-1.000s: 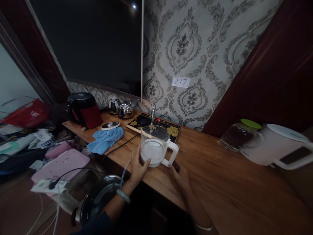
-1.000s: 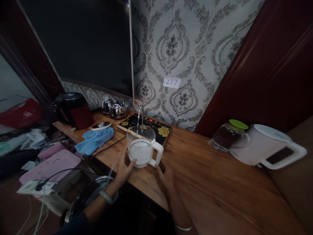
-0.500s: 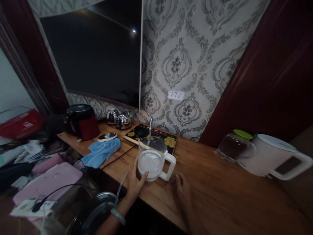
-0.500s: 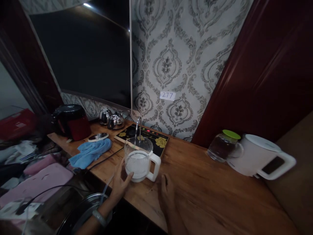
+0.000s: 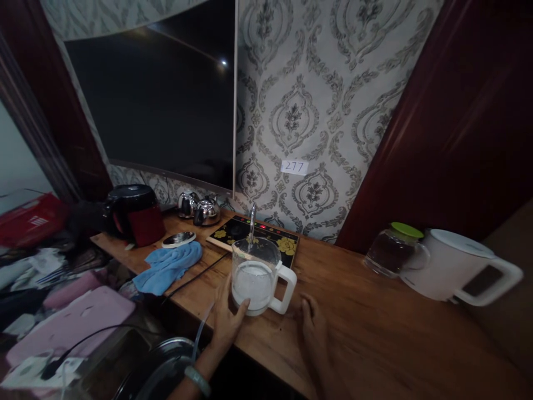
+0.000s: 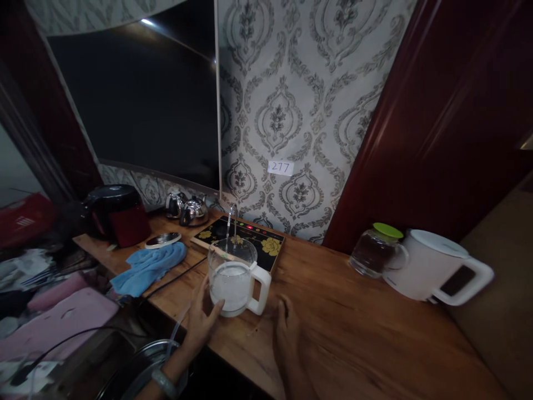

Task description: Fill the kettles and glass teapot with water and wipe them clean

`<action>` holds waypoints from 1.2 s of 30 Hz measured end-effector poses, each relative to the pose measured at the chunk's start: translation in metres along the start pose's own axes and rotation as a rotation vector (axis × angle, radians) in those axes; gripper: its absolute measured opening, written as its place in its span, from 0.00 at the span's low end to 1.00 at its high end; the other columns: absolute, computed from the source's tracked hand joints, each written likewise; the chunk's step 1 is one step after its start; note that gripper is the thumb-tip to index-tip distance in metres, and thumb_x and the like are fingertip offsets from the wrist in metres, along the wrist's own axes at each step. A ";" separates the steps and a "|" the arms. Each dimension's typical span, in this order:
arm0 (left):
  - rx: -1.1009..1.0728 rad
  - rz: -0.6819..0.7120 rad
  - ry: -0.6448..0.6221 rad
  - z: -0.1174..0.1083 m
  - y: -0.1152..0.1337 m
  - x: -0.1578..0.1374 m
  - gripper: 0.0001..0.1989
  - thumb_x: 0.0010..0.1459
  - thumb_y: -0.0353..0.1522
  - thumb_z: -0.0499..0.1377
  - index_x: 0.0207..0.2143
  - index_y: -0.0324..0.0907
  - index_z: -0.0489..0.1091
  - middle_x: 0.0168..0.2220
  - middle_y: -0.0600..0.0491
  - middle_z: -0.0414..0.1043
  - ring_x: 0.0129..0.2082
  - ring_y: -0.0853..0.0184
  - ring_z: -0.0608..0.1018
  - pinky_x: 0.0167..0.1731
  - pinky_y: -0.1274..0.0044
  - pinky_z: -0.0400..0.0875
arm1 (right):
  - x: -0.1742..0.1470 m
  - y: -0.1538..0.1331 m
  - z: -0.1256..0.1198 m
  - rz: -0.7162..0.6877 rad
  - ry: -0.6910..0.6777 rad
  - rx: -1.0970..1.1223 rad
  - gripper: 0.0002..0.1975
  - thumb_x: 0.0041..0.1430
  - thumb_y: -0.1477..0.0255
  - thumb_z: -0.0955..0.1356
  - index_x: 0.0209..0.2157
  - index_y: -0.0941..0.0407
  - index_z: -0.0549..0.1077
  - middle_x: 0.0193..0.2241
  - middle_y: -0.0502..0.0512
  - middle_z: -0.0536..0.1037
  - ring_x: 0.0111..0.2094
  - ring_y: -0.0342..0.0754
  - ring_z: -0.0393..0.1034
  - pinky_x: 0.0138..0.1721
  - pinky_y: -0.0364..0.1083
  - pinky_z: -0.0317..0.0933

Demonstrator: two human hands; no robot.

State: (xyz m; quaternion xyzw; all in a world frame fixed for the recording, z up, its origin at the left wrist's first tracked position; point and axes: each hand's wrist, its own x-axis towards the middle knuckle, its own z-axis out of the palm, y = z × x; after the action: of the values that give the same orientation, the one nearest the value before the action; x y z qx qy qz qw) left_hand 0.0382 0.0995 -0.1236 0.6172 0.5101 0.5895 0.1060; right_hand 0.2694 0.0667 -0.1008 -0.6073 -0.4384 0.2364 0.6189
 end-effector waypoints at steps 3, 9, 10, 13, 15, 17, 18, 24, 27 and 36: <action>0.008 0.006 0.002 0.000 -0.001 0.000 0.34 0.58 0.42 0.61 0.64 0.43 0.59 0.61 0.40 0.65 0.62 0.49 0.68 0.59 0.52 0.64 | -0.001 -0.001 0.000 0.060 -0.020 -0.008 0.25 0.54 0.46 0.63 0.23 0.54 0.69 0.22 0.52 0.72 0.27 0.50 0.66 0.31 0.47 0.60; 0.017 0.000 -0.015 -0.001 0.000 0.000 0.34 0.58 0.42 0.61 0.64 0.43 0.59 0.61 0.40 0.65 0.62 0.49 0.67 0.59 0.52 0.64 | -0.005 -0.003 0.001 0.070 0.008 0.017 0.26 0.56 0.45 0.61 0.19 0.51 0.61 0.18 0.47 0.63 0.23 0.46 0.58 0.25 0.45 0.54; 0.017 -0.007 -0.015 -0.001 0.000 0.000 0.34 0.57 0.43 0.61 0.64 0.43 0.59 0.61 0.40 0.64 0.62 0.49 0.67 0.59 0.52 0.64 | -0.005 -0.003 0.001 0.056 0.009 0.023 0.24 0.58 0.47 0.61 0.21 0.52 0.63 0.20 0.48 0.65 0.24 0.47 0.60 0.26 0.45 0.55; 0.007 -0.027 -0.012 0.000 0.000 0.000 0.35 0.57 0.44 0.61 0.64 0.43 0.59 0.61 0.40 0.65 0.61 0.49 0.68 0.59 0.52 0.65 | -0.003 -0.003 0.000 0.011 0.002 0.051 0.16 0.57 0.55 0.63 0.28 0.53 0.70 0.25 0.51 0.72 0.27 0.48 0.65 0.29 0.45 0.58; 0.001 -0.029 -0.004 0.000 0.001 0.000 0.35 0.57 0.44 0.61 0.64 0.43 0.59 0.61 0.40 0.65 0.61 0.49 0.68 0.59 0.52 0.65 | -0.002 -0.003 0.001 0.021 -0.018 0.081 0.13 0.54 0.59 0.63 0.27 0.53 0.70 0.22 0.50 0.71 0.25 0.47 0.64 0.26 0.44 0.57; -0.001 -0.027 -0.001 0.000 0.002 0.000 0.35 0.57 0.44 0.60 0.64 0.43 0.59 0.60 0.40 0.65 0.61 0.49 0.68 0.59 0.53 0.64 | -0.003 -0.005 0.002 0.042 -0.031 0.113 0.11 0.51 0.61 0.62 0.22 0.52 0.66 0.18 0.47 0.66 0.20 0.46 0.60 0.23 0.43 0.54; -0.001 -0.025 -0.002 0.000 0.003 0.000 0.35 0.57 0.44 0.60 0.64 0.42 0.59 0.60 0.40 0.66 0.61 0.49 0.68 0.59 0.53 0.65 | -0.004 -0.006 0.002 0.046 -0.034 0.125 0.11 0.50 0.62 0.62 0.20 0.52 0.65 0.17 0.46 0.64 0.19 0.45 0.59 0.22 0.43 0.52; 0.014 -0.016 -0.008 -0.001 0.003 0.001 0.35 0.57 0.43 0.60 0.64 0.42 0.59 0.60 0.40 0.65 0.61 0.50 0.69 0.59 0.53 0.65 | -0.008 -0.009 0.002 0.089 -0.079 0.163 0.09 0.50 0.63 0.62 0.21 0.52 0.64 0.15 0.44 0.63 0.18 0.44 0.57 0.20 0.42 0.50; 0.011 -0.016 -0.014 -0.001 0.003 0.001 0.35 0.57 0.44 0.60 0.64 0.42 0.59 0.60 0.40 0.65 0.61 0.49 0.68 0.59 0.53 0.65 | -0.007 -0.009 0.000 0.059 -0.070 0.138 0.11 0.53 0.61 0.63 0.25 0.53 0.69 0.19 0.47 0.68 0.22 0.46 0.62 0.24 0.43 0.55; 0.012 -0.029 -0.037 -0.002 0.006 0.001 0.35 0.58 0.43 0.61 0.65 0.42 0.57 0.60 0.40 0.64 0.62 0.50 0.67 0.59 0.53 0.64 | -0.006 -0.015 -0.002 0.038 -0.060 0.041 0.22 0.58 0.50 0.63 0.22 0.53 0.65 0.20 0.47 0.64 0.25 0.46 0.60 0.27 0.44 0.56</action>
State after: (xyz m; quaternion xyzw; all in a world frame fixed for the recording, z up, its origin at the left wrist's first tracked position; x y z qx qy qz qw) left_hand 0.0397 0.0968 -0.1181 0.6211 0.5205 0.5735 0.1202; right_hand 0.2641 0.0586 -0.0874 -0.5953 -0.4404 0.2752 0.6132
